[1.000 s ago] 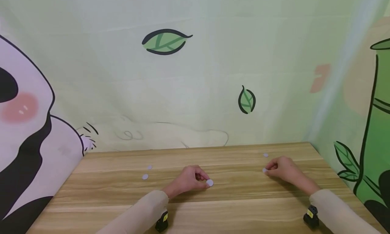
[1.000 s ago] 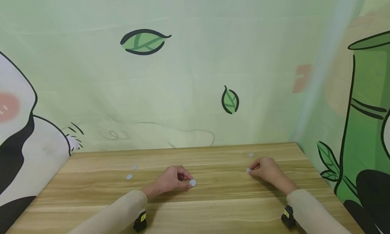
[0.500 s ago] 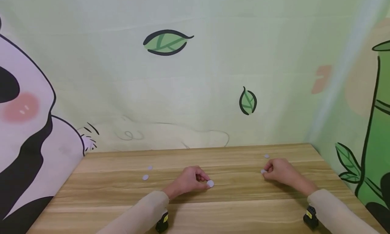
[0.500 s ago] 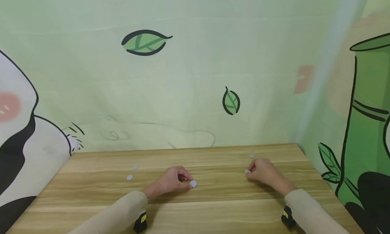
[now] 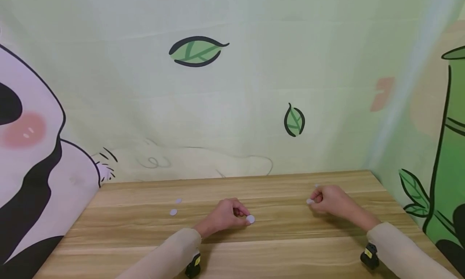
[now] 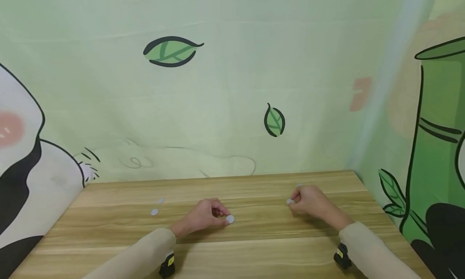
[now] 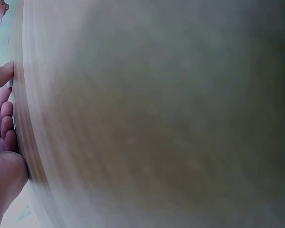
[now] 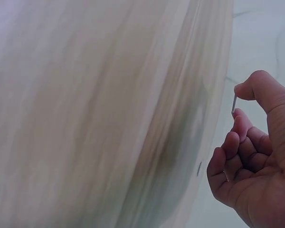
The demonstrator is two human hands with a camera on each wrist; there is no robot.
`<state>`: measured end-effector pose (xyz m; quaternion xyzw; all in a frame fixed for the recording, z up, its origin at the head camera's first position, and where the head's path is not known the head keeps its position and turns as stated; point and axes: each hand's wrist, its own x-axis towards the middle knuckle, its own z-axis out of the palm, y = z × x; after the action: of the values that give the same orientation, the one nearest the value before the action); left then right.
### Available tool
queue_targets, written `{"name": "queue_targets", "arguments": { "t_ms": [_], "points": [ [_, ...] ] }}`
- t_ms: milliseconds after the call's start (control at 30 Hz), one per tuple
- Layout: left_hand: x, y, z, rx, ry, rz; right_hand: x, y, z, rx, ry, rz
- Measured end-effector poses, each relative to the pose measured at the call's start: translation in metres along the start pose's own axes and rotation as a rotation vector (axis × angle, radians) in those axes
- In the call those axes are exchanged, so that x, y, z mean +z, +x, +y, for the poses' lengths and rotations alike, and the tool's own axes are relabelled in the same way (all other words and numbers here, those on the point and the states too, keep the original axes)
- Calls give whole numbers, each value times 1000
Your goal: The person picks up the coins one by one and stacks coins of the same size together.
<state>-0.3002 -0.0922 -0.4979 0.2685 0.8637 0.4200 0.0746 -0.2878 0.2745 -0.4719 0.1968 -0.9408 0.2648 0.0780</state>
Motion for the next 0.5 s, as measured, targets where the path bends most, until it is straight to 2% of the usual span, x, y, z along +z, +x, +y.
{"name": "queue_targets", "arguments": {
  "t_ms": [267, 500],
  "points": [
    [0, -2, 2, 11, -4, 6, 7, 5, -16, 9, 70, -68],
    [-1, 0, 2, 10, -5, 6, 11, 9, -31, -2, 99, -89]
  ]
}}
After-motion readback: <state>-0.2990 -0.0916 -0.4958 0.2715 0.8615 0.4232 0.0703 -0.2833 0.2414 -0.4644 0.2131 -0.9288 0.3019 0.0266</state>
